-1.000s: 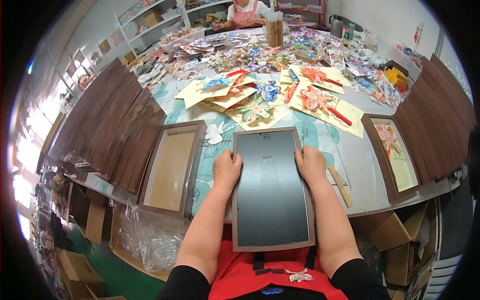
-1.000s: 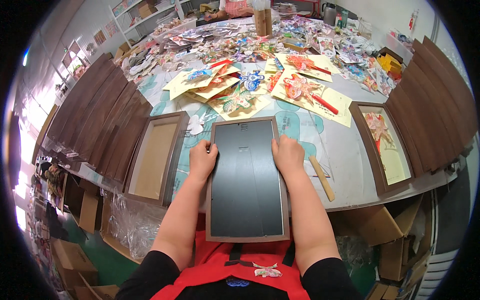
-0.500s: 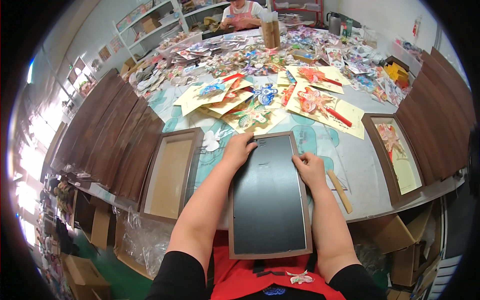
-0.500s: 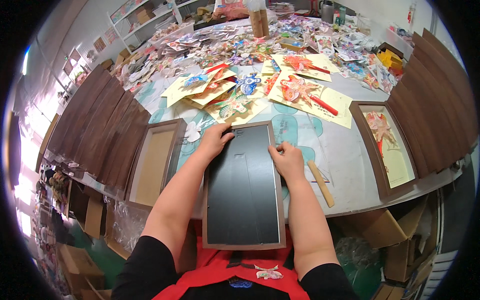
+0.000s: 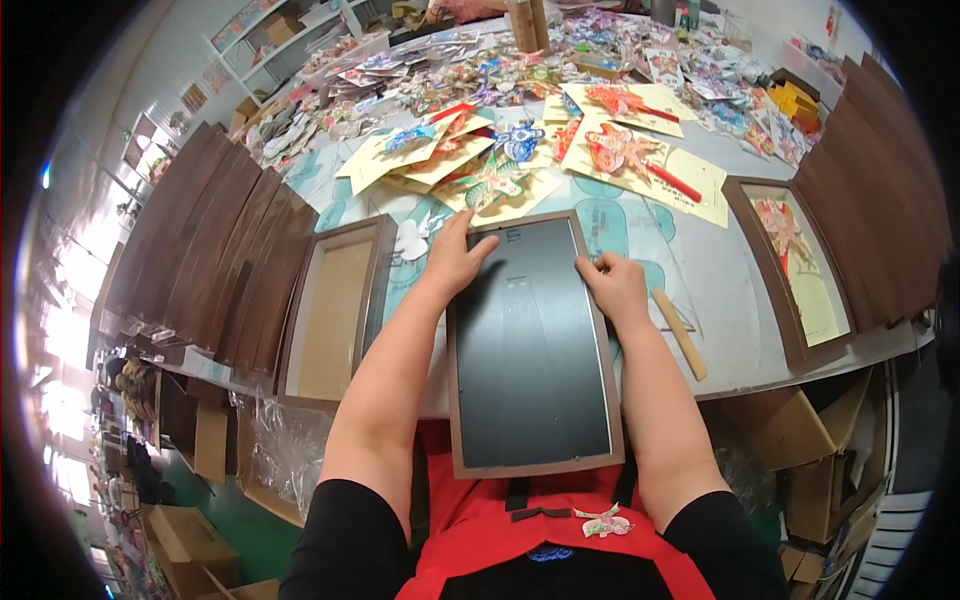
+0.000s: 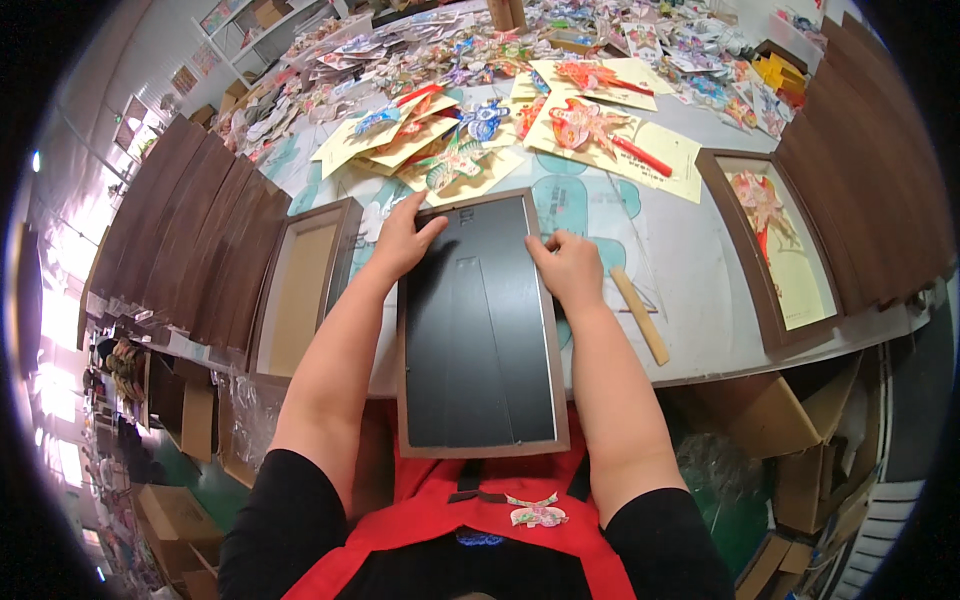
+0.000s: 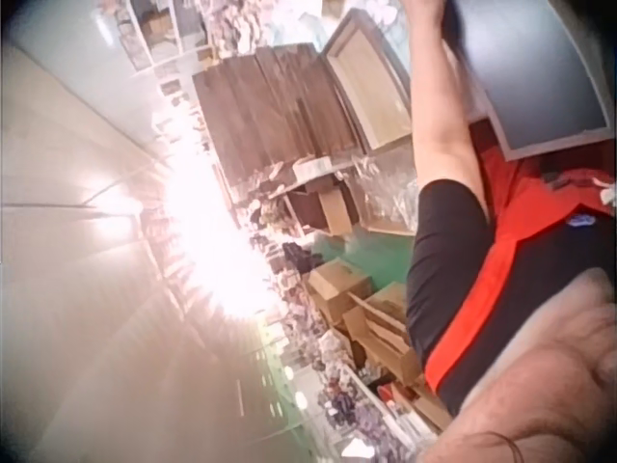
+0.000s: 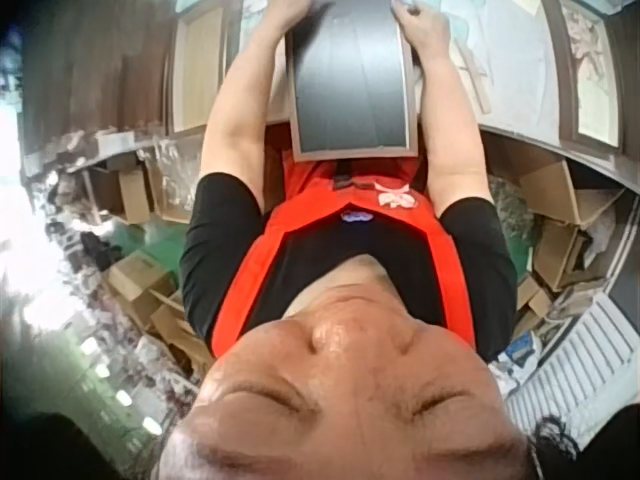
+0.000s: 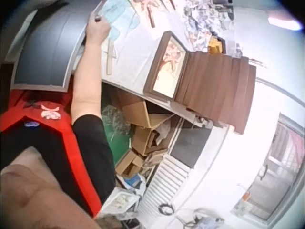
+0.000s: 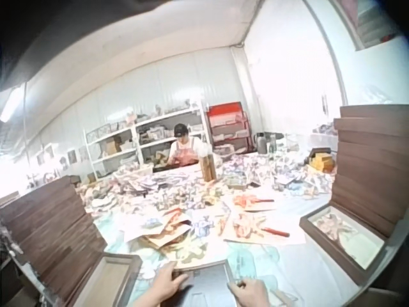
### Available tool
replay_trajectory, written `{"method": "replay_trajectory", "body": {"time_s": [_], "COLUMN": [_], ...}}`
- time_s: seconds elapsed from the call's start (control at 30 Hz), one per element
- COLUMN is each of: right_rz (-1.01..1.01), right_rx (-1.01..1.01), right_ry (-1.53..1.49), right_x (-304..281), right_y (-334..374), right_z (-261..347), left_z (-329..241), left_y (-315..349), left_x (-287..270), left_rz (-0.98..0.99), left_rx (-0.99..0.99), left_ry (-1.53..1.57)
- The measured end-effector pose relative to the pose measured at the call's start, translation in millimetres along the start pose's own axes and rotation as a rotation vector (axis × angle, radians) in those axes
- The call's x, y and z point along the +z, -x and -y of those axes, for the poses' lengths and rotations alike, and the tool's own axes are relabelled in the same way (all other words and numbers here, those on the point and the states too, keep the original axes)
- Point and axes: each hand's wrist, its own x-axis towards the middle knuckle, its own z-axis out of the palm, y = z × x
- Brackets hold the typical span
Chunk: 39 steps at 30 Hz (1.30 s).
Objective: The person assembles decorative picture frames by hand. They place a backing board into a wooden frame, insert a decorative paper insert, and use a small wooden stick to press the backing into place. The person then flips the frame to inspect the front and places it on a stack of finished units.
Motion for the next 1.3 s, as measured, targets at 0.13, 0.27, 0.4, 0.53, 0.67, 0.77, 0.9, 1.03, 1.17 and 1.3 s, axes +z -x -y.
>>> {"method": "replay_trajectory", "body": {"time_s": [0.13,0.27,0.4,0.53,0.67,0.77,0.9,1.03,1.17,1.3], "right_rz": [-0.011,-0.028,-0.008,0.14,0.145,0.048,0.039,0.041,0.026,0.023], "right_rx": [0.002,-0.013,-0.029,-0.027,-0.073,-0.116,-0.023,-0.043,-0.073,-0.08], "right_ry": [-0.011,-0.006,0.008,0.123,0.018,-0.221,-0.385,-0.383,-0.381,-0.364], "right_x": [1,-3,-6,-20,-40,-45,-47,-45,-44,-45], "right_y": [0,1,4,25,74,104,131,129,131,131], "right_z": [-2,0,5,12,20,10,-13,-11,-8,-13], "left_z": [-19,-51,-71,-75,-68,-79,-139,-159,-154,-151], "left_y": [94,159,181,186,188,197,203,222,223,213], "left_x": [-33,-53,-57,-61,-55,-52,-60,-35,-29,-61], "left_rz": [-0.056,0.179,0.101,0.111,0.039,-0.05,0.136,0.314,0.305,0.026], "left_rx": [-0.146,-0.417,-0.413,-0.42,-0.309,-0.15,0.295,0.406,0.369,-0.031], "left_ry": [-0.037,0.186,0.289,0.344,0.317,0.053,0.182,0.252,0.386,0.371]}}
